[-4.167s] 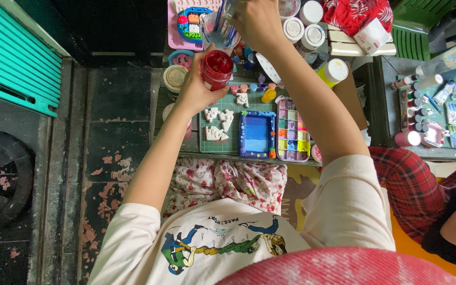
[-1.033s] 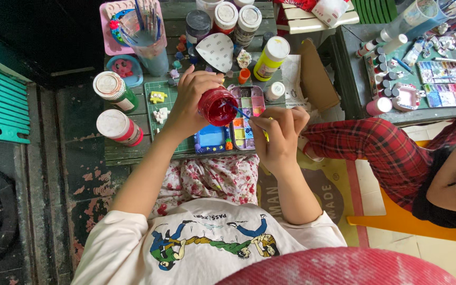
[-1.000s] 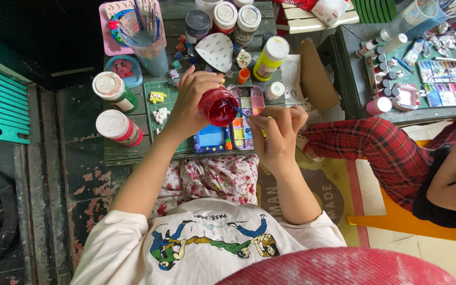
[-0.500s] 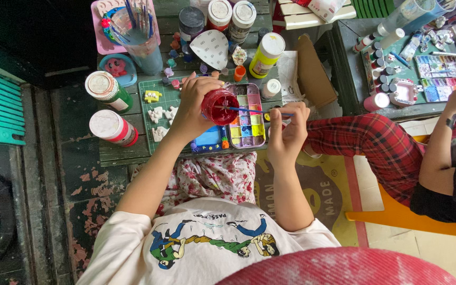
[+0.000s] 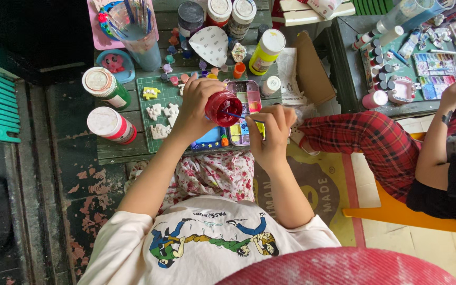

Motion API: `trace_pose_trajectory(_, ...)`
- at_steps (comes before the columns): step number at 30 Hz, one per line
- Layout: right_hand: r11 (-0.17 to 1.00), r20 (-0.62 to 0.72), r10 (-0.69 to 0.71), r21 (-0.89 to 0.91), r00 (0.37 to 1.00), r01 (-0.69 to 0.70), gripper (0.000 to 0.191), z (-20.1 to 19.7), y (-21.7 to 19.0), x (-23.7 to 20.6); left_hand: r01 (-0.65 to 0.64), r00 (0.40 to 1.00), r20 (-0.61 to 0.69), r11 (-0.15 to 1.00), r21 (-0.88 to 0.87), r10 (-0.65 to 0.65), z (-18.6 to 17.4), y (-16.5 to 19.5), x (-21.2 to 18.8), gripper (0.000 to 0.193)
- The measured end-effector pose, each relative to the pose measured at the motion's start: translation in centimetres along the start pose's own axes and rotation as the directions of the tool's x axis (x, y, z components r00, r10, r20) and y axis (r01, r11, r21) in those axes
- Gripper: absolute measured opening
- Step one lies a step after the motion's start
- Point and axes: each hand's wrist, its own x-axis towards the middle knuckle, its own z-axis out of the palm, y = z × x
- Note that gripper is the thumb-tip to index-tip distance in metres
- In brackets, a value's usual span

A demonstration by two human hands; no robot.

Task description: The person paints a small ceramic figurine with yellow paint using a fine brush. They dip the brush into a paint palette and a water container, then apply paint to the figurine held in the left hand. The figurine is placed on a green cutting mat after painting.

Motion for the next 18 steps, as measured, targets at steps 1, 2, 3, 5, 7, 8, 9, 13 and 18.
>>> trace_pose_trajectory(1, 1.000, 0.018, 0.010, 0.024, 1.000, -0.010, 0.011, 0.2, 0.0, 0.0, -0.002, 1.000, -0.001, 1.000, 0.003, 0.002, 0.0, 0.0, 0.0, 0.072)
trace_pose_trajectory(2, 0.997, -0.017, 0.053, 0.049, 0.998, -0.052, 0.010, 0.3, 0.3, 0.0, 0.008, 1.000, -0.003, 1.000, -0.003, -0.008, 0.0, 0.0, -0.1, 0.073)
trace_pose_trajectory(3, 0.993, -0.051, 0.096, 0.073, 0.994, -0.092, 0.010, 0.2, 0.8, 0.0, 0.017, 1.000, -0.005, 1.000, -0.010, -0.017, -0.1, -0.2, -0.2, 0.073)
trace_pose_trajectory(5, 0.962, -0.116, 0.208, 0.202, 0.971, -0.182, 0.010, -0.3, 2.0, -0.4, 0.038, 0.999, -0.017, 0.999, -0.014, -0.038, -0.3, -0.5, -0.5, 0.075)
trace_pose_trajectory(7, 0.874, -0.158, 0.349, 0.410, 0.924, -0.261, 0.011, -1.2, 3.6, -1.3, 0.062, 0.997, -0.035, 0.998, -0.004, -0.062, -0.8, -1.1, -1.0, 0.079)
trace_pose_trajectory(8, 0.823, -0.167, 0.414, 0.490, 0.895, -0.289, 0.011, -1.6, 4.6, -1.8, 0.094, 0.995, -0.040, 0.996, -0.001, -0.094, -1.0, -1.3, -1.2, 0.079)
trace_pose_trajectory(9, 0.763, -0.170, 0.477, 0.567, 0.862, -0.310, 0.012, -2.0, 5.7, -2.4, 0.125, 0.991, -0.044, 0.992, 0.002, -0.125, -1.3, -1.5, -1.6, 0.079)
trace_pose_trajectory(13, 0.726, -0.235, 0.585, 0.579, 0.776, -0.371, 0.012, -1.6, 10.4, -5.2, 0.229, 0.970, -0.089, 0.973, 0.015, -0.226, -2.1, -1.8, -3.3, 0.084)
trace_pose_trajectory(18, 0.763, -0.197, 0.603, 0.424, 0.773, -0.487, 0.013, 2.8, 15.1, -7.9, 0.344, 0.935, -0.064, 0.936, -0.074, -0.349, -2.8, -1.9, -4.8, 0.087)
